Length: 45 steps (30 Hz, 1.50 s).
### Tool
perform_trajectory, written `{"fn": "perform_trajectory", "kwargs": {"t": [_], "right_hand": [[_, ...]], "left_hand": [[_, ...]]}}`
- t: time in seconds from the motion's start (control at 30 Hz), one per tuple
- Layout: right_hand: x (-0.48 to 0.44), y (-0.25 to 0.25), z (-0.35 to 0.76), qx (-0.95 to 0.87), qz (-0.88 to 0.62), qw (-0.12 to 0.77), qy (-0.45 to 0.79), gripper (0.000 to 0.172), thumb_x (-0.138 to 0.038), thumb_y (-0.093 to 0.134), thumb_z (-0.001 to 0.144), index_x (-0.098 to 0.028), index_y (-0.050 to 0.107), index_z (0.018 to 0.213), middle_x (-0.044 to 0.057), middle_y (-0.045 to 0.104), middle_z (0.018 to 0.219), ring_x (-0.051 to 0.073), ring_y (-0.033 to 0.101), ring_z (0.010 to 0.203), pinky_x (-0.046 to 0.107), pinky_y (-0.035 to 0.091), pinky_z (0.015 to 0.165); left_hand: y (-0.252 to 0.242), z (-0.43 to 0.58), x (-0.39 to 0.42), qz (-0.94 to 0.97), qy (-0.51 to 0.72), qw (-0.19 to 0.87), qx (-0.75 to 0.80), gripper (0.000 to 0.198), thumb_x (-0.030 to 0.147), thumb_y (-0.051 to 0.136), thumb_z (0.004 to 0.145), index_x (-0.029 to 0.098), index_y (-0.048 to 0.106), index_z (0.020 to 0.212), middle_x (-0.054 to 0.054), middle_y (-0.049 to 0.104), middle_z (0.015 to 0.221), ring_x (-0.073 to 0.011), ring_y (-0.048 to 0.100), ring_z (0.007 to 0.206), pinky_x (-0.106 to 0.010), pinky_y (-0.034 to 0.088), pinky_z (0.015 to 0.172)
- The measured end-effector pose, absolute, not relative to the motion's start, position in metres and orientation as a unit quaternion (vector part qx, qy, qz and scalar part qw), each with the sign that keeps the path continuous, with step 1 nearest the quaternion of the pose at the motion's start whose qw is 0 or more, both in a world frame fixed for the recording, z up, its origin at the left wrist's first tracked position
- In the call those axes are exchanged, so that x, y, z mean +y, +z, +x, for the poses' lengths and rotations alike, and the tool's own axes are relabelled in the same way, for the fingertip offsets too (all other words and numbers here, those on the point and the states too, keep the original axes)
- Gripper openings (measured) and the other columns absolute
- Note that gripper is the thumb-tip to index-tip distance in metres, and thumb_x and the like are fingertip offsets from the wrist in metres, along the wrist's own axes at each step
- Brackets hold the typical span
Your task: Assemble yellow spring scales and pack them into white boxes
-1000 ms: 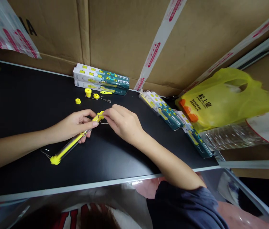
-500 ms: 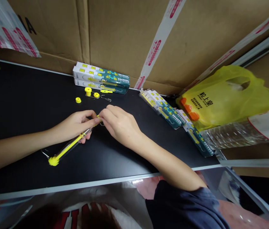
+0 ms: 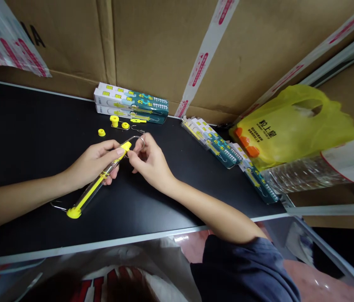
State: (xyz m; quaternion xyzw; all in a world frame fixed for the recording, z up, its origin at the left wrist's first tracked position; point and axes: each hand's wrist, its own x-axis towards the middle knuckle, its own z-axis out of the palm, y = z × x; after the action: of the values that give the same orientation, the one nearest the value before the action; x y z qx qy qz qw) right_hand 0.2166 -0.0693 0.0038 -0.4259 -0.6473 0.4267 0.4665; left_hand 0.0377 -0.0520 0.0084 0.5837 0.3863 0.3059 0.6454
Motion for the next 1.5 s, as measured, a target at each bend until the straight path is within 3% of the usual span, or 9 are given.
{"fn": "perform_trajectory", "kwargs": {"t": [0.1, 0.2, 0.57, 0.87, 1.23, 1.5], "right_hand": [[-0.068, 0.001, 0.214, -0.621, -0.411, 0.454, 0.49, 0.036, -0.048, 0.068, 0.086, -0.025, 0.04, 0.083, -0.006, 0.058, 0.071, 0.009, 0.059, 0.057, 0.026, 0.059, 0.052], [-0.067, 0.0, 0.213, -0.612, -0.395, 0.464, 0.504, 0.036, -0.046, 0.067, 0.086, -0.025, 0.039, 0.082, -0.006, 0.057, 0.072, 0.01, 0.062, 0.059, 0.026, 0.061, 0.055], [-0.068, 0.003, 0.212, -0.641, -0.387, 0.471, 0.467, 0.032, -0.04, 0.063, 0.09, -0.027, 0.034, 0.083, -0.006, 0.044, 0.079, 0.008, 0.055, 0.056, 0.031, 0.062, 0.059], [-0.071, 0.005, 0.212, -0.66, -0.388, 0.465, 0.445, 0.025, -0.031, 0.057, 0.094, -0.025, 0.034, 0.085, -0.003, 0.039, 0.085, 0.008, 0.052, 0.068, 0.021, 0.058, 0.056], [-0.068, 0.013, 0.223, -0.696, -0.388, 0.406, 0.447, 0.033, -0.049, 0.057, 0.095, -0.026, 0.034, 0.091, -0.002, 0.043, 0.09, 0.009, 0.052, 0.072, 0.021, 0.058, 0.058], [-0.062, 0.015, 0.227, -0.699, -0.371, 0.404, 0.459, 0.031, -0.046, 0.059, 0.095, -0.025, 0.036, 0.092, -0.004, 0.045, 0.088, 0.006, 0.052, 0.067, 0.02, 0.059, 0.058]], "left_hand": [[0.008, 0.038, -0.051, 0.579, 0.309, 0.654, 0.376, 0.027, 0.042, 0.062, 0.092, 0.019, 0.052, 0.082, 0.005, 0.058, 0.05, -0.0081, 0.052, 0.036, -0.015, 0.046, 0.034], [0.007, 0.038, -0.051, 0.573, 0.311, 0.665, 0.365, 0.027, 0.042, 0.062, 0.093, 0.019, 0.052, 0.081, 0.005, 0.057, 0.049, -0.0079, 0.052, 0.035, -0.016, 0.046, 0.034], [0.014, 0.041, -0.055, 0.491, 0.311, 0.727, 0.366, 0.032, 0.037, 0.054, 0.097, 0.015, 0.054, 0.074, 0.002, 0.056, 0.045, -0.0066, 0.046, 0.028, -0.013, 0.037, 0.029], [0.013, 0.04, -0.054, 0.481, 0.306, 0.748, 0.34, 0.03, 0.036, 0.049, 0.1, 0.014, 0.057, 0.082, 0.003, 0.054, 0.044, -0.0066, 0.045, 0.029, -0.012, 0.035, 0.029], [0.011, 0.038, -0.047, 0.447, 0.275, 0.782, 0.335, 0.035, 0.031, 0.039, 0.106, 0.011, 0.058, 0.084, -0.002, 0.064, 0.053, -0.0079, 0.053, 0.034, -0.014, 0.042, 0.034], [0.012, 0.036, -0.042, 0.467, 0.245, 0.78, 0.338, 0.05, 0.041, 0.046, 0.103, 0.01, 0.058, 0.066, -0.002, 0.059, 0.048, -0.005, 0.046, 0.03, -0.013, 0.036, 0.032]]}}
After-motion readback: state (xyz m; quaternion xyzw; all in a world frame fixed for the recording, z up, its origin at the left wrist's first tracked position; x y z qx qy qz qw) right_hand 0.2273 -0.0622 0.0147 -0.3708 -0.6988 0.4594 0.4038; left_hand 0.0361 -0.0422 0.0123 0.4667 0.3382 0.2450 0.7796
